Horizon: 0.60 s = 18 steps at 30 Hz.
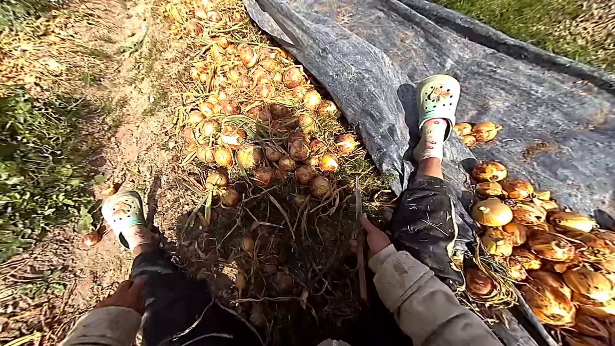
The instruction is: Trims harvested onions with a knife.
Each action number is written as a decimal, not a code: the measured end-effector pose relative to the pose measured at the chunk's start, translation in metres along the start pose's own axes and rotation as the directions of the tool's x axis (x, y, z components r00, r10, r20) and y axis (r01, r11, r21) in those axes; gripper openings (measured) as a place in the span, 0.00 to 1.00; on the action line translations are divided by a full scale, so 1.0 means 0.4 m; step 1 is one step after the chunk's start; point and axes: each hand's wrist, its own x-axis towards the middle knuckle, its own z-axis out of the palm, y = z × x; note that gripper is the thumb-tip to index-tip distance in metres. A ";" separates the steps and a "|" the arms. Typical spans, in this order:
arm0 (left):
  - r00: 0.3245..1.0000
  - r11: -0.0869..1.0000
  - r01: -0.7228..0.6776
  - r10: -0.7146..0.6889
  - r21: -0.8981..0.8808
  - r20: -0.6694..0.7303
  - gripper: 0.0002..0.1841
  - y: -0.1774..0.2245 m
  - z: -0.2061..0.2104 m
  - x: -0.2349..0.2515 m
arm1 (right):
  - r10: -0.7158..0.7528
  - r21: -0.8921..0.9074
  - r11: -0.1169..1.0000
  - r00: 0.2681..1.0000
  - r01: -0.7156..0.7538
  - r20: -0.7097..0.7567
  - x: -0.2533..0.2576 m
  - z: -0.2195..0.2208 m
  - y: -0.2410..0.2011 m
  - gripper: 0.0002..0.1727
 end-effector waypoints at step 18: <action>0.981 0.335 -0.004 0.183 -0.942 0.060 0.26 1.168 -0.028 0.015 | -0.128 -0.229 0.962 0.987 0.147 0.095 0.050 -0.060 0.011 0.19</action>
